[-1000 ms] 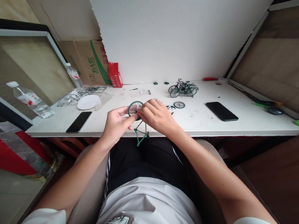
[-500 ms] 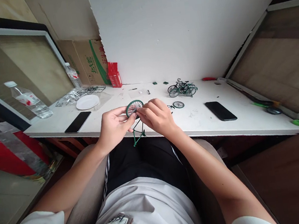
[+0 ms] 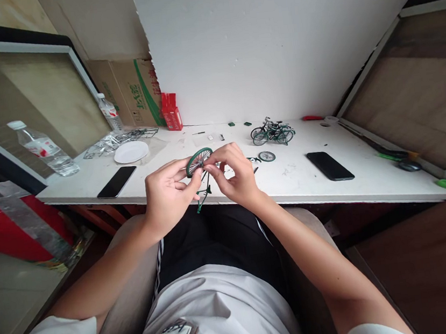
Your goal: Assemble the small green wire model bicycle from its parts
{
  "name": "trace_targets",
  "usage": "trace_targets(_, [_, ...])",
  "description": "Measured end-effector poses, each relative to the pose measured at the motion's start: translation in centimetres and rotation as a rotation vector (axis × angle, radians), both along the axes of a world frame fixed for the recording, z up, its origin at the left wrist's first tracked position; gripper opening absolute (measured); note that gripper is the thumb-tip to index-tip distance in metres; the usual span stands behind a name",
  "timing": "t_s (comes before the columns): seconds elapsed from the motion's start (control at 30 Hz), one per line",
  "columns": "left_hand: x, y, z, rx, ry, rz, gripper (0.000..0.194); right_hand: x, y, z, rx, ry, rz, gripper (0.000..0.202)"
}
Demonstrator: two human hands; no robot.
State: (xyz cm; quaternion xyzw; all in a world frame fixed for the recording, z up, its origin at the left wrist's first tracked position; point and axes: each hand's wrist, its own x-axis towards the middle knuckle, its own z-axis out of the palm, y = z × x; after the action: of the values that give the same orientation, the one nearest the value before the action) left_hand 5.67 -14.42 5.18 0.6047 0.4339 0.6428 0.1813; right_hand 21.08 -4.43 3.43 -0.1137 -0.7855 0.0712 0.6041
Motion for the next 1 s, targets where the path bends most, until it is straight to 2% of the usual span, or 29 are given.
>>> trace_targets(0.2, [-0.2,-0.3,-0.2,0.094,0.179,0.12,0.032,-0.1,-0.7,0.1,-0.293,0.023,0.133,0.024])
trace_targets(0.57, [-0.6,0.5,-0.5,0.128,0.235,0.178,0.031,-0.6,-0.4,-0.7,-0.429,0.047,0.237,0.027])
trace_targets(0.83, [-0.9,0.4,-0.1,0.148,0.303,0.17,0.033,-0.5,-0.1,-0.9,-0.495,0.055,0.296,0.028])
trace_targets(1.0, [-1.1,0.5,0.0,0.196,0.346,0.244,0.03,-0.5,-0.3,-0.8,-0.506,0.052,0.315,0.026])
